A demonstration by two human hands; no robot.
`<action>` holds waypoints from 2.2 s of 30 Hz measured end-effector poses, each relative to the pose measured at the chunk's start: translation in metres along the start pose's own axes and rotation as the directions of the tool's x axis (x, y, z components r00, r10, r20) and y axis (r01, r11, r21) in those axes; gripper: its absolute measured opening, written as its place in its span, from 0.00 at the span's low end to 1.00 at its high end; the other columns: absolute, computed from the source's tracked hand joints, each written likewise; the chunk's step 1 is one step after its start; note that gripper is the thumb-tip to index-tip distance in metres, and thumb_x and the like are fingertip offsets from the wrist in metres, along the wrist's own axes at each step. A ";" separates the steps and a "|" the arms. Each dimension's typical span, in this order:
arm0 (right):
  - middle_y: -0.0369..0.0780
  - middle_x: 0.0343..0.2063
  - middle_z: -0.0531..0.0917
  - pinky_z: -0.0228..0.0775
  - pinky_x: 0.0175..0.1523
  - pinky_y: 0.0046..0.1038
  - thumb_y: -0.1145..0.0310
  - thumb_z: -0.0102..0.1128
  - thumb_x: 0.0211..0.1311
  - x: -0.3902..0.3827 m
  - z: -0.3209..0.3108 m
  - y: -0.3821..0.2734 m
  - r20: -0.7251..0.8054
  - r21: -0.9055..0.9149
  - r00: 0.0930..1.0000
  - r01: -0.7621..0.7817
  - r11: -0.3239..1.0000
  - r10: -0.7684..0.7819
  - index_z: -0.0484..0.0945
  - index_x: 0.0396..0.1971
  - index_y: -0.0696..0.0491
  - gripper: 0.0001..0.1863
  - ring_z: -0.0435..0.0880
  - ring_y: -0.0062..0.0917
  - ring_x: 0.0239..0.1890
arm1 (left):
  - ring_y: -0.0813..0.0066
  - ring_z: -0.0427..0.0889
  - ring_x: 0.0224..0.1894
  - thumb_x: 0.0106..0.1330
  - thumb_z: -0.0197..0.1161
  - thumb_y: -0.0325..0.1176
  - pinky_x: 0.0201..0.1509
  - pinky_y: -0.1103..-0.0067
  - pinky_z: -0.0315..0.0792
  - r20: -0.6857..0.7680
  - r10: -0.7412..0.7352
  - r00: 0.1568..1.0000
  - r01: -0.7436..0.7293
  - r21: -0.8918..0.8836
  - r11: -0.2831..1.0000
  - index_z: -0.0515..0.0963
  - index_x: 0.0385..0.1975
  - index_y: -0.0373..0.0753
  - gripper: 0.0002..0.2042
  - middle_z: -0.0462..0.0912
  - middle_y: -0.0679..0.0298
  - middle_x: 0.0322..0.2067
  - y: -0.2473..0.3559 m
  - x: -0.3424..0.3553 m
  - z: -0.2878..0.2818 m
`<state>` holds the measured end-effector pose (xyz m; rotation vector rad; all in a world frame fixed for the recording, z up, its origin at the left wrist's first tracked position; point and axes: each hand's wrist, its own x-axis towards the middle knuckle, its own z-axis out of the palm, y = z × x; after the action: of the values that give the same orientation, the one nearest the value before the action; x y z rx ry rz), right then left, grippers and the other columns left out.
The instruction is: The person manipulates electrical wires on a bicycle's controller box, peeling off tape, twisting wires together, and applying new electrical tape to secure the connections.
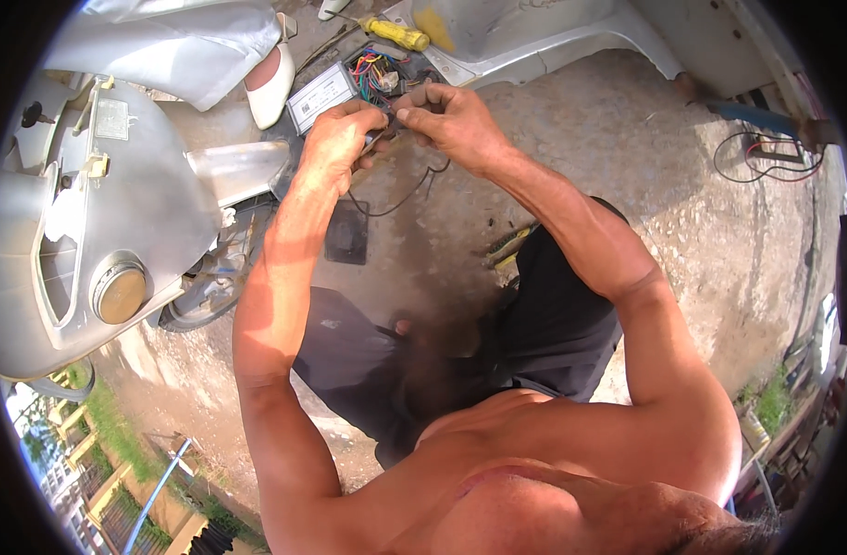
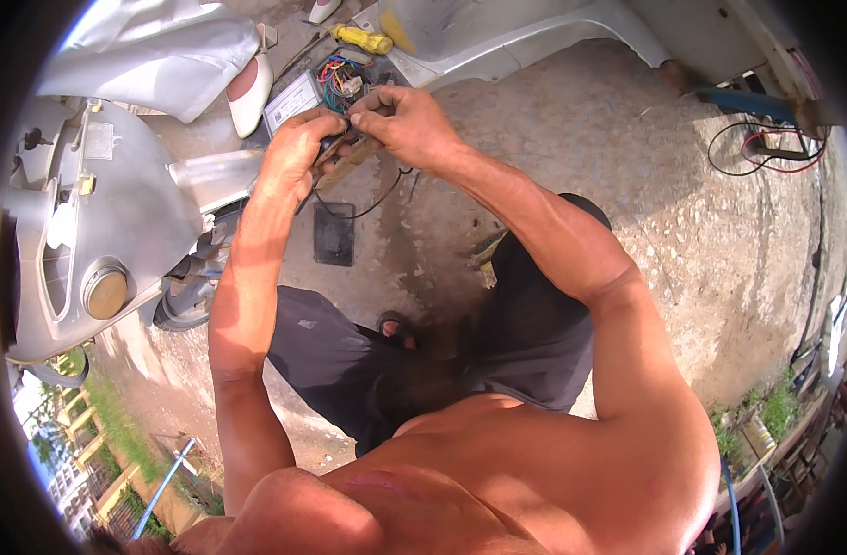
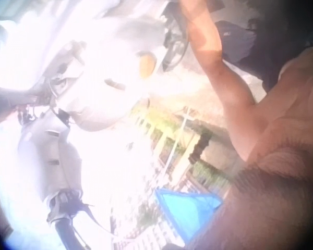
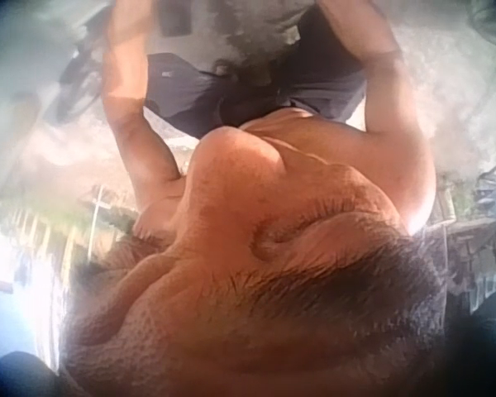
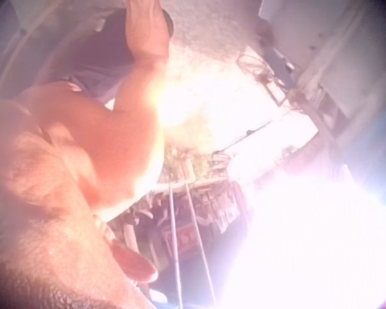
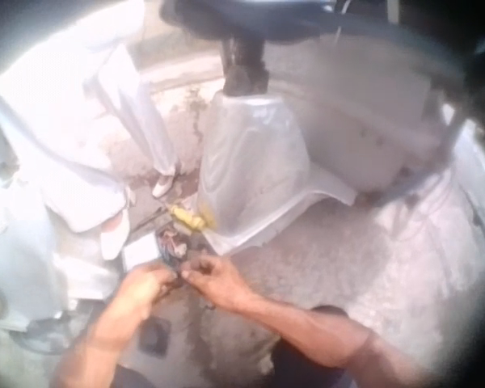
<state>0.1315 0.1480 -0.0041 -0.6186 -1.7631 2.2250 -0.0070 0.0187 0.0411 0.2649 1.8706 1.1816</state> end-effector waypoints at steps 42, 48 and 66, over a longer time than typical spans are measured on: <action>0.38 0.26 0.87 0.76 0.32 0.29 0.62 0.69 0.64 0.008 -0.010 -0.009 0.052 -0.256 0.996 -0.052 0.965 0.067 0.86 0.39 0.60 0.15 0.83 0.22 0.22 | 0.81 0.75 0.30 0.71 0.62 0.38 0.34 0.81 0.70 -0.070 0.271 0.960 -0.257 0.167 0.952 0.83 0.36 0.29 0.15 0.82 0.65 0.31 -0.014 0.002 0.011; 0.41 0.26 0.88 0.77 0.32 0.28 0.63 0.66 0.67 0.013 0.002 -0.009 0.111 -0.479 0.994 0.037 0.877 0.019 0.86 0.37 0.62 0.15 0.85 0.19 0.24 | 0.73 0.78 0.26 0.69 0.64 0.52 0.33 0.71 0.72 -0.179 0.341 0.923 -0.268 0.337 0.903 0.81 0.29 0.27 0.26 0.80 0.60 0.20 -0.015 -0.013 0.007; 0.36 0.27 0.85 0.66 0.29 0.18 0.64 0.74 0.64 0.018 0.009 0.003 0.095 0.015 0.980 -0.179 0.984 0.177 0.83 0.34 0.58 0.12 0.78 0.16 0.25 | 0.74 0.84 0.42 0.68 0.71 0.43 0.47 0.79 0.79 -0.019 0.480 0.877 -0.461 0.249 0.852 0.78 0.45 0.29 0.20 0.86 0.59 0.39 -0.033 -0.008 -0.015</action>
<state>0.1114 0.1469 -0.0089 -0.7043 -1.7860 2.4273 -0.0052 -0.0129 0.0214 0.8663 2.0882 1.2970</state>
